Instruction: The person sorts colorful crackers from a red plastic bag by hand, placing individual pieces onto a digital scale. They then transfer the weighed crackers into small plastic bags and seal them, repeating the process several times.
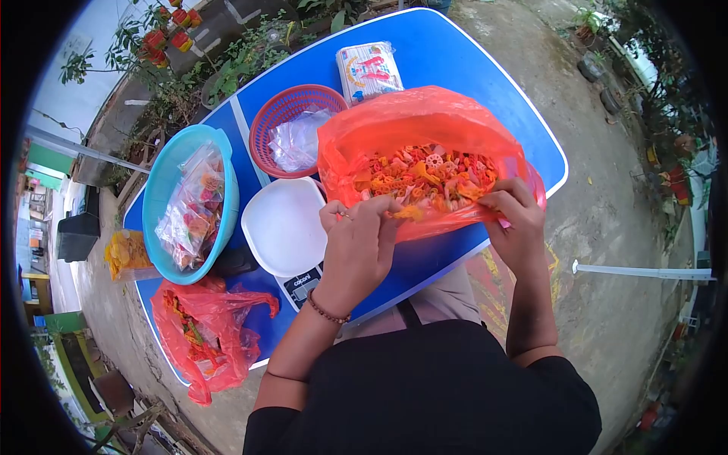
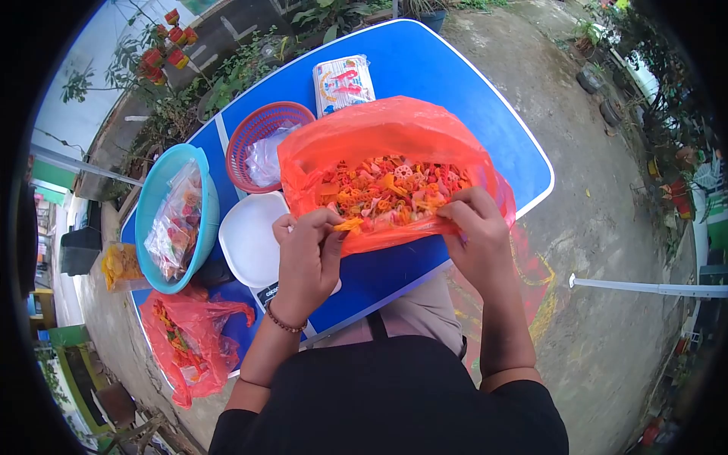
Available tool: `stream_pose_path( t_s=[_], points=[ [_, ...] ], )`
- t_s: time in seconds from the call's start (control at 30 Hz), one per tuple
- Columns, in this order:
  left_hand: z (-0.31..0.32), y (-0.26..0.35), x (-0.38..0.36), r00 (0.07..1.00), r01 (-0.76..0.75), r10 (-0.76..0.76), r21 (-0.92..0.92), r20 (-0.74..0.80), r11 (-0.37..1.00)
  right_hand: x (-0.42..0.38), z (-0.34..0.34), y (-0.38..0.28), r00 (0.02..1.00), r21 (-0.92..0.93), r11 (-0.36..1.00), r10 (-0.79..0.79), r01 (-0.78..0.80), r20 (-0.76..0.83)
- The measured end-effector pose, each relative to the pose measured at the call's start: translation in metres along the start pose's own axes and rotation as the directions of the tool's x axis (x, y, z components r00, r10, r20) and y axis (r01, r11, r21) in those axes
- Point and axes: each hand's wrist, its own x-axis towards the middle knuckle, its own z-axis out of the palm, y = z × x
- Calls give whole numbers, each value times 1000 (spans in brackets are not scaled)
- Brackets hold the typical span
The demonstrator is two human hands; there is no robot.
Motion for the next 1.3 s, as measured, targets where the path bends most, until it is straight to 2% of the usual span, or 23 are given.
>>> stream_pose_path(
  t_s=[0.07,0.1,0.17,0.2,0.27,0.33,0.37,0.47,0.53,0.57,0.63,0.67,0.77,0.8,0.83,0.9,0.93,1.0,1.1,1.23,1.3],
  points=[
    [-4,0,-6,999,-34,31,-84,-33,996,3,-5,1,990,23,996,-80,83,-117],
    [-5,2,-7,998,-50,44,-126,-49,991,3,-8,1,998,74,996,-46,48,-32],
    [-11,8,-5,975,35,10,-199,223,979,1,-14,4,990,169,985,10,-34,143],
    [-13,11,-4,935,86,-1,-226,355,970,-1,-17,8,953,155,985,25,-75,301],
    [-3,3,-16,859,119,-15,-172,511,978,-3,-22,14,806,107,983,55,-146,589],
    [1,-1,-19,750,194,-56,-138,659,971,-4,-22,10,739,92,970,108,-225,665],
    [3,-3,-17,785,183,-51,-153,618,971,-4,-22,8,703,81,962,132,-262,699],
    [8,-7,-10,863,170,-60,-178,501,969,-5,-14,17,797,202,915,178,-350,577],
    [10,-11,-1,894,188,-93,-179,437,966,0,-12,19,802,220,890,223,-400,554],
    [14,-14,3,918,134,-66,-149,391,980,2,-10,19,804,229,877,246,-423,541],
    [24,-23,9,954,32,-6,-80,299,996,0,7,22,862,116,921,298,-373,409],
    [25,-24,15,947,61,-37,-64,318,996,-2,19,24,886,55,934,316,-354,339],
    [28,-24,29,935,122,-100,-45,340,992,-9,51,21,965,-103,983,169,-151,202],
    [29,-23,32,941,127,-103,-54,322,990,-9,56,17,962,-50,988,154,-147,226],
    [29,-22,34,947,132,-107,-62,303,989,-10,53,14,934,-10,986,160,-166,318],
    [29,-23,33,974,60,-23,-160,227,985,-9,43,7,854,63,975,154,-213,497],
    [29,-23,31,982,22,17,-207,185,978,-8,38,7,844,91,963,175,-254,507],
    [27,-21,26,964,79,-28,-187,265,979,-8,29,11,819,144,931,212,-334,533],
    [31,-20,15,932,153,-97,-137,348,979,-9,29,28,881,66,947,266,-315,391],
    [35,-10,4,846,311,-236,-84,479,947,-7,36,20,919,92,962,213,-257,331],
    [37,-11,-1,856,245,-190,-54,481,968,-9,46,12,921,64,967,214,-248,326]
  ],
)
